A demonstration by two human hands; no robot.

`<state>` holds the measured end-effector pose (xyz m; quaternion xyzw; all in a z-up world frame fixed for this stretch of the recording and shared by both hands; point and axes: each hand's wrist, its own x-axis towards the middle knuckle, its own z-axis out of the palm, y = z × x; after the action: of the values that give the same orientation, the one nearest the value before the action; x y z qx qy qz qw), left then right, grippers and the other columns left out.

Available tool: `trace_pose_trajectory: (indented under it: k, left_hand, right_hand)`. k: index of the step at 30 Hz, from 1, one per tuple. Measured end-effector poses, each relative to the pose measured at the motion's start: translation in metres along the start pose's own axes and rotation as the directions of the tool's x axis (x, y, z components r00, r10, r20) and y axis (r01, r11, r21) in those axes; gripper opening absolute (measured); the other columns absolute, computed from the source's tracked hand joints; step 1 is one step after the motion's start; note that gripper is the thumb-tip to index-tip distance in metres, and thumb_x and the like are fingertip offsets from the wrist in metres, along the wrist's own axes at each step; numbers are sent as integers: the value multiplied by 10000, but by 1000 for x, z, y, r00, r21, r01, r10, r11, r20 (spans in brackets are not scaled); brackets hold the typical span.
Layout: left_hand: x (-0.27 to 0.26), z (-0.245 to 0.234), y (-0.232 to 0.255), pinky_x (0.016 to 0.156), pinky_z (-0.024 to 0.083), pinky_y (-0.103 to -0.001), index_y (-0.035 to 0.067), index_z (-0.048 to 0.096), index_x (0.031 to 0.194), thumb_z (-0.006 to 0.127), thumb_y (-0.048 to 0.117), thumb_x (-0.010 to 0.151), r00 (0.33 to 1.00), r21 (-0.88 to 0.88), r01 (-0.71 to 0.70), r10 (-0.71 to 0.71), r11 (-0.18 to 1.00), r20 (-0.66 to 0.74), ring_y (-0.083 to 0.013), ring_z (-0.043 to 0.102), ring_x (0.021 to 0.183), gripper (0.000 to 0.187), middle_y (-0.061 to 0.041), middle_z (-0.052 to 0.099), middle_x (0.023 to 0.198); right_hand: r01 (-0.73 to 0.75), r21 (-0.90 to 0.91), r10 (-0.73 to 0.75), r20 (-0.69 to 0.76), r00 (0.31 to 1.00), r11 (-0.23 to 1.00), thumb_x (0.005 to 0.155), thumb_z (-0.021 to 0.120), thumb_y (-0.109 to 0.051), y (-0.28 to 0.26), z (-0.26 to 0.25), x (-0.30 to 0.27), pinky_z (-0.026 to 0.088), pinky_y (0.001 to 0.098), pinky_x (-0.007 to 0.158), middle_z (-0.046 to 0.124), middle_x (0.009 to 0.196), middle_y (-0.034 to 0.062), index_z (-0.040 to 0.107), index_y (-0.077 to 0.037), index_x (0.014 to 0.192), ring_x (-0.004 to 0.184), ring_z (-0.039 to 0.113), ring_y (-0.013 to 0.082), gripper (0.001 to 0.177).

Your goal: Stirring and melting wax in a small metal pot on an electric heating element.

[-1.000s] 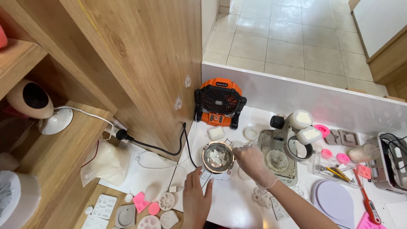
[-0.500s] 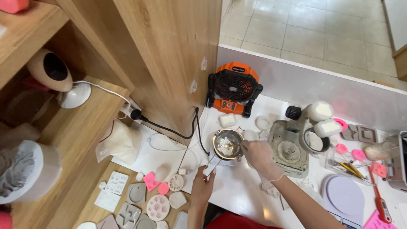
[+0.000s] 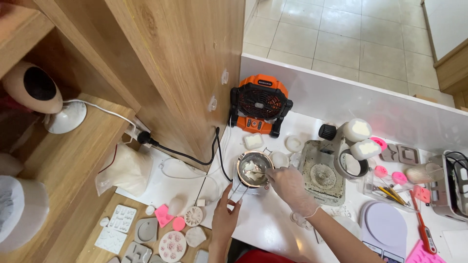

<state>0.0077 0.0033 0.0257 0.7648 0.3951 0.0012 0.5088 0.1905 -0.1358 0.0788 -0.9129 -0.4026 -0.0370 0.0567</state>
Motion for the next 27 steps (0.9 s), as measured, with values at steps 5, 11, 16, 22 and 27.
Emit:
trace_pose_trajectory:
  k: [5,11,16,22,27]
  left_hand:
    - [1,9,-12,709,550,-259,333,452,1526,710,273,903,1000,-18,-30,30,999,-8,-106,634,815,677,7,653,1033]
    - [17,24,-24,737,579,-276,275,275,1610,737,371,873,998,-38,-50,48,998,-49,-130,636,808,875,-16,611,1147]
    - [22,28,-32,701,588,-272,303,275,1612,732,357,881,998,13,-56,56,998,2,-117,655,771,864,10,620,1118]
    - [27,27,-42,760,599,-294,244,273,1596,749,353,864,994,65,-113,112,991,16,-121,672,805,880,-9,611,1170]
    - [39,33,-61,1039,468,-516,252,252,1598,739,490,860,998,291,-55,62,955,-15,-283,526,1276,916,-79,506,1387]
  right_hand:
    - [-37,-49,33,-75,997,998,930,644,-257,4,8,5,467,338,476,689,607,26,722,-150,823,455,610,206,169]
    - [-276,46,277,-7,961,960,961,539,-336,12,53,-3,521,420,485,718,661,92,703,-208,1162,532,671,294,289]
    - [-449,192,414,197,889,873,980,505,-340,5,48,-13,565,447,577,766,817,95,672,-215,1235,656,724,325,329]
    - [-546,332,509,199,837,769,962,553,-322,-7,38,-21,567,451,641,769,842,91,700,-205,1108,698,727,324,238]
    - [-515,343,504,128,854,785,897,665,-230,-15,32,-26,543,335,524,735,726,45,753,-159,1026,536,657,194,171]
